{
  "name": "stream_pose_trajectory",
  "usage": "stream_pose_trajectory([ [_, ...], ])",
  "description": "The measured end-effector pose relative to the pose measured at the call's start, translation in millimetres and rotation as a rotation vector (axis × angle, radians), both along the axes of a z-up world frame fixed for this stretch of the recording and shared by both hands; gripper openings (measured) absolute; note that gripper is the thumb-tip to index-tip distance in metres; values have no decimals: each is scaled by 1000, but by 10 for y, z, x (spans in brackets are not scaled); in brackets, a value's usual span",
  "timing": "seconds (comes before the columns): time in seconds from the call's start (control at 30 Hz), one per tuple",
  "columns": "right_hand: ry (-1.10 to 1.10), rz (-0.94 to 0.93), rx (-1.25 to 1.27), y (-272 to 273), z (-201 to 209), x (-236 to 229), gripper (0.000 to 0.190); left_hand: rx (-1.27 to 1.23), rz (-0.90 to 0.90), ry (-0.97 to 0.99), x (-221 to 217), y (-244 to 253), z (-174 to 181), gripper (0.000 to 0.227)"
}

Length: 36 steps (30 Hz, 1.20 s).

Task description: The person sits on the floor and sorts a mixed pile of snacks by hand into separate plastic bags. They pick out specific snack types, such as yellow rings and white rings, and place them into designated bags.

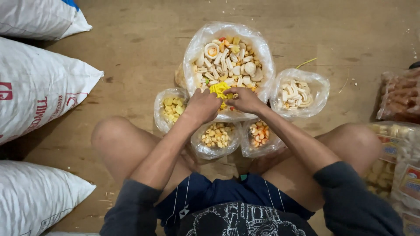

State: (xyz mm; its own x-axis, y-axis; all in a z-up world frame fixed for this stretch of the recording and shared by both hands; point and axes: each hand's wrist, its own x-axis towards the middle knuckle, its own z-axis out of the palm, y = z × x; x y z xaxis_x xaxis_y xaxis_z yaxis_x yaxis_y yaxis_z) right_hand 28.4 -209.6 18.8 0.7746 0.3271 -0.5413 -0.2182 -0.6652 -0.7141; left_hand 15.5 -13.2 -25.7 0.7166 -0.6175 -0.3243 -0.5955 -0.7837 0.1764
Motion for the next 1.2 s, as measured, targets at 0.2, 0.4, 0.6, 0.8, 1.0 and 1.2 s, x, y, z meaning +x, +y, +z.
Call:
stream_pose_trajectory([
  [0.2,-90,42,-92,-108,303,317,41,11,16,-2,5,48,186,29],
  [0.4,-63,17,99,37,896,414,47,-27,16,-76,24,5,153,33],
  [0.6,-148,-81,-154,-415,-32,726,57,-5,31,-22,-47,7,146,35],
  [0.8,-346,193,-357,-438,-568,657,40,8,43,-19,-75,92,66,33],
  [1.0,-397,298,-538,-258,-521,532,51,-1,82,17,-49,131,212,33],
  [1.2,-443,336,-604,-270,-798,559,40,20,89,39,-49,208,378,34],
])
